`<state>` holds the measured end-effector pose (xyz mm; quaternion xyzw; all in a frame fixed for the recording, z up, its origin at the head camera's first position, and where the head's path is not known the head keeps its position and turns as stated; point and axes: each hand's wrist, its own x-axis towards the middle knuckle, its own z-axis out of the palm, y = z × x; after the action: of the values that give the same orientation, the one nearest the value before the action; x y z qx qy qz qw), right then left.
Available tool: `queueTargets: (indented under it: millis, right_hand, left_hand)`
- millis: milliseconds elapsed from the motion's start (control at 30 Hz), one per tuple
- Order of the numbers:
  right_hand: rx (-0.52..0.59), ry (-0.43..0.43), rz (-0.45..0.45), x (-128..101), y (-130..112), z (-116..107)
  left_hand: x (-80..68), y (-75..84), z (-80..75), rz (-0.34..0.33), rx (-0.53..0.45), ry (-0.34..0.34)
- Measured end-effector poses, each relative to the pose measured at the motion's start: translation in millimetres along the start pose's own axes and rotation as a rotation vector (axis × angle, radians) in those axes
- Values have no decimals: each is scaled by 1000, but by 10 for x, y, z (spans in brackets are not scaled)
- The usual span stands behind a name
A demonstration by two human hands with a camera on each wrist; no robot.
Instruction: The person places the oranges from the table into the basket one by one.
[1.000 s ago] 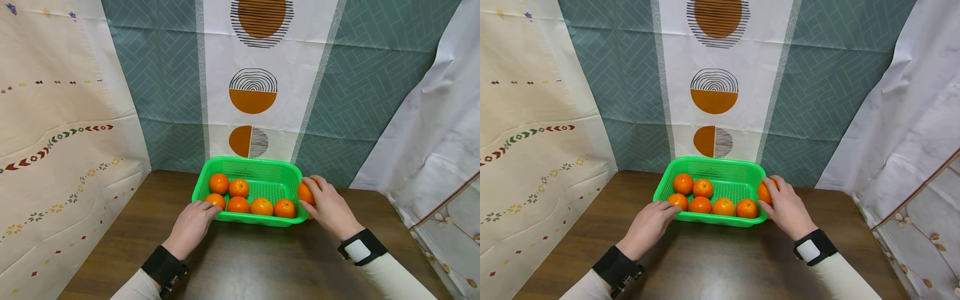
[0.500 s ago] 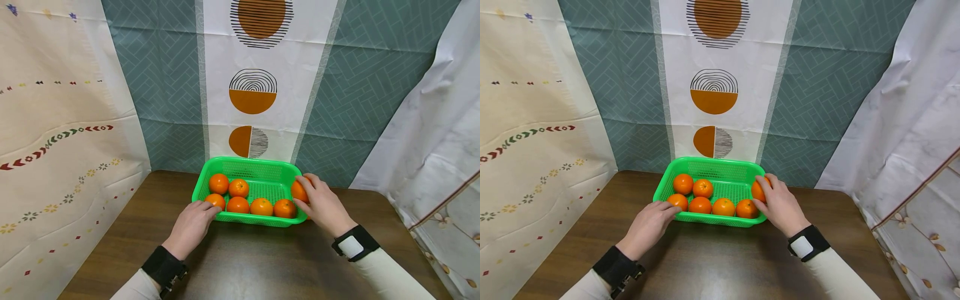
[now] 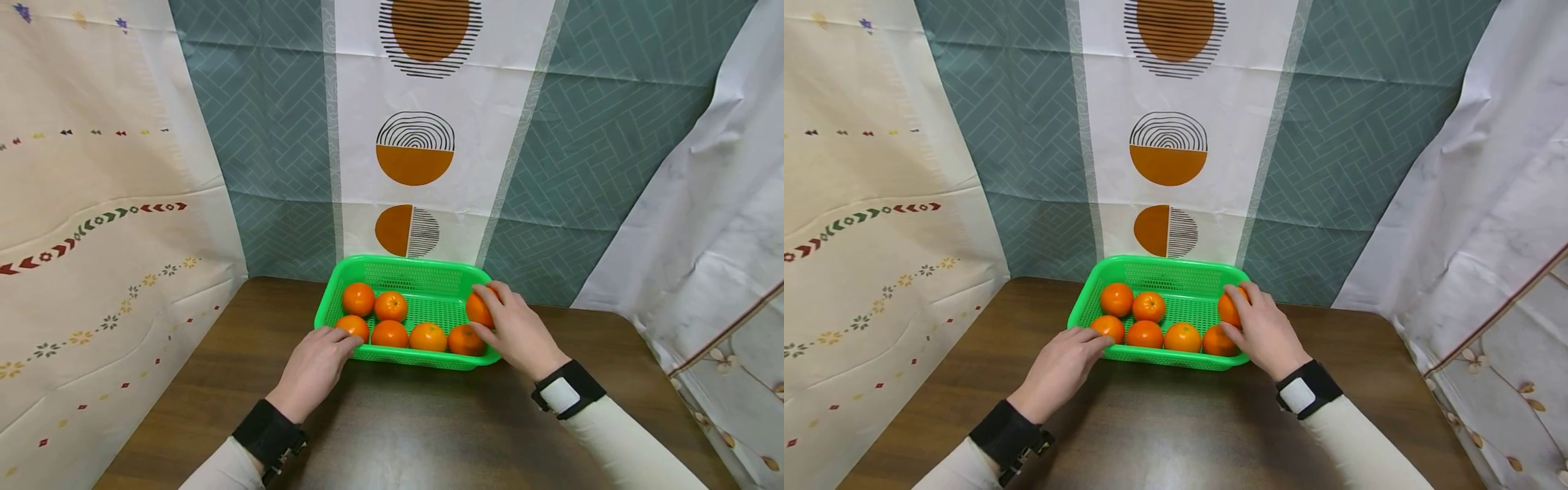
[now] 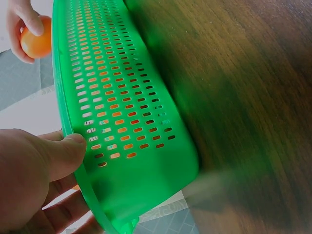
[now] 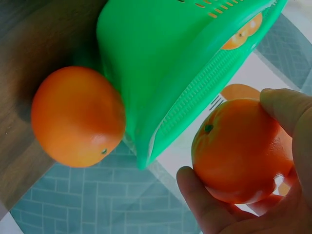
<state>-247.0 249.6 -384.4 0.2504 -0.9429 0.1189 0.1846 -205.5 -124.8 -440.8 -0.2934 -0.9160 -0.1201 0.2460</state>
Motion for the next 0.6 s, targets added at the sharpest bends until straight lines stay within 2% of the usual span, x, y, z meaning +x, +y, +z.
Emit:
queueTargets:
  millis: [600]
  right_hand:
    - [0, -29, -12, 152, -92, 59]
  left_hand:
    - [-4, -8, 4, 14, 0, 18]
